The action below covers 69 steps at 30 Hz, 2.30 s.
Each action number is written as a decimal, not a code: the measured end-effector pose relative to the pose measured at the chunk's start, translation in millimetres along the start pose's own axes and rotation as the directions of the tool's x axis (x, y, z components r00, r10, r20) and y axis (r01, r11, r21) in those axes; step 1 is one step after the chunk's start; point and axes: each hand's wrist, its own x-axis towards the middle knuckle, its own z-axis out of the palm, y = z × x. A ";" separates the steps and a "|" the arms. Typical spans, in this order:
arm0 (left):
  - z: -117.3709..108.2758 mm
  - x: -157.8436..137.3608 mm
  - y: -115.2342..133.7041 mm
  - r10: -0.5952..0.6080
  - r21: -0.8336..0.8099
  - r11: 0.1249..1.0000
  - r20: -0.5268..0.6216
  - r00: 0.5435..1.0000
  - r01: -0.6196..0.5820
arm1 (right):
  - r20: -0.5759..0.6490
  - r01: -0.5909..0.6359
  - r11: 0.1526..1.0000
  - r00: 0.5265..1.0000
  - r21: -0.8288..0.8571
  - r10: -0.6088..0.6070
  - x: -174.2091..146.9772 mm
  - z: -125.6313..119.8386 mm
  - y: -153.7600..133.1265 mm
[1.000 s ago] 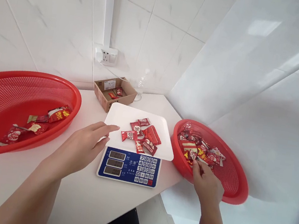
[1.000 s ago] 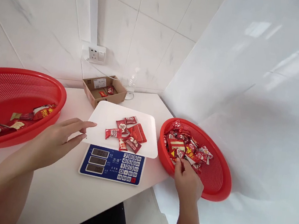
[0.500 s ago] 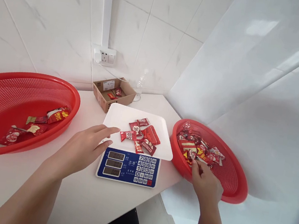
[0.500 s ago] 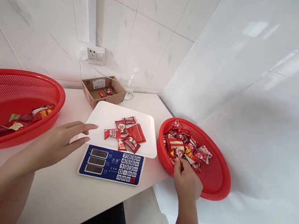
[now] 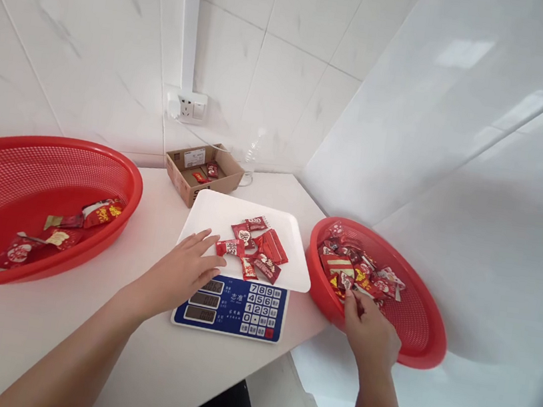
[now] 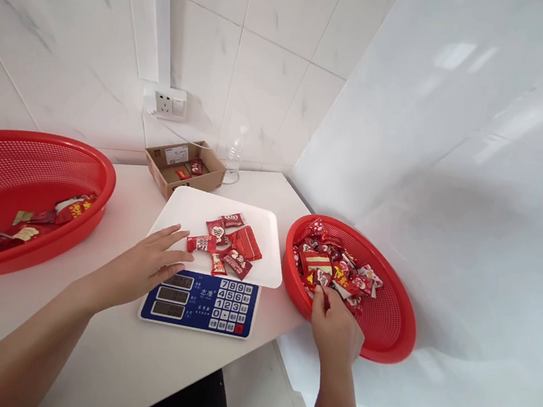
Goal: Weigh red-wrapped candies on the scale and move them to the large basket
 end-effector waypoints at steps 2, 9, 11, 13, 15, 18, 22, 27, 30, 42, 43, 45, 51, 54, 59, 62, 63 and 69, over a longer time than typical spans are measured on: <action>5.5 0.7 -1.7 0.000 0.018 1.000 0.024 1.000 0.000 | 0.018 -0.009 1.000 1.000 -0.004 0.009 -0.4 -2.0 -1.7; 9.8 3.4 -1.6 -0.029 0.000 1.000 0.065 0.997 0.029 | 0.003 -0.001 1.000 1.000 0.010 0.001 -0.3 -1.3 -1.3; 9.3 3.6 -0.4 -0.027 -0.012 1.000 0.071 0.997 0.028 | -0.018 0.008 1.000 1.000 0.014 -0.008 -0.3 -0.2 -0.9; 8.8 3.7 0.8 -0.024 -0.027 0.999 0.070 0.997 0.026 | -0.017 0.006 1.000 1.000 0.006 -0.006 -0.1 0.3 -0.7; 7.5 3.7 1.8 -0.028 -0.044 0.999 0.055 0.998 0.030 | -0.001 -0.002 1.000 1.000 -0.004 0.002 0.3 0.1 -0.7; 3.1 3.9 2.2 -0.059 -0.079 0.995 -0.001 0.998 0.058 | 0.023 0.001 1.000 1.000 -0.005 -0.001 1.2 -0.6 -0.5; -7.5 3.0 0.2 -0.176 -0.160 0.975 -0.124 0.977 0.155 | 0.047 -0.007 1.000 0.999 -0.021 0.008 1.5 -1.3 -0.8; -24.9 -3.3 -3.0 -0.390 -0.256 0.913 -0.319 0.864 0.318 | 0.043 -0.009 0.999 0.999 -0.031 0.011 1.2 -0.9 -1.1; -34.2 -7.7 -1.9 -0.475 -0.333 0.875 -0.449 0.757 0.352 | 0.046 -0.005 1.000 0.999 -0.030 0.006 1.4 -0.6 -0.8; -41.7 -10.9 10.1 -0.423 -0.378 0.892 -0.503 0.754 0.247 | 0.004 0.026 0.999 1.000 -0.046 -0.026 -0.3 -2.5 -2.1; -41.9 -10.6 10.2 -0.427 -0.389 0.888 -0.495 0.757 0.247 | -0.006 0.030 0.998 1.000 -0.046 -0.031 -0.2 -2.0 -1.7; -41.9 -10.2 9.9 -0.441 -0.419 0.874 -0.467 0.767 0.247 | -0.014 0.033 0.999 0.999 -0.044 -0.033 0.1 -1.4 -1.1; -39.9 -9.5 7.4 -0.478 -0.462 0.839 -0.374 0.795 0.287 | 0.047 -0.004 1.000 0.999 -0.027 0.005 0.2 -5.0 -4.4; -38.7 -8.1 6.6 -0.502 -0.481 0.817 -0.325 0.802 0.317 | 0.066 -0.018 1.000 0.998 -0.024 0.020 -0.7 -6.8 -6.7; -35.1 -5.1 5.9 -0.501 -0.398 0.833 -0.245 0.830 0.385 | 0.028 -0.010 1.000 1.000 -0.024 0.011 -1.8 -5.2 -6.5; -33.2 -4.9 4.2 -0.462 -0.319 0.869 -0.251 0.851 0.378 | 0.010 -0.003 1.000 1.000 -0.014 0.003 -1.6 -3.5 -5.1; -32.7 -5.0 3.2 -0.431 -0.299 0.887 -0.261 0.864 0.352 | 0.008 0.000 1.000 1.000 -0.011 0.000 -1.3 -3.0 -4.6; -27.0 -4.0 -1.3 -0.325 -0.223 0.935 -0.228 0.918 0.275 | -0.023 0.013 1.000 1.000 0.003 -0.013 0.4 -0.6 -3.0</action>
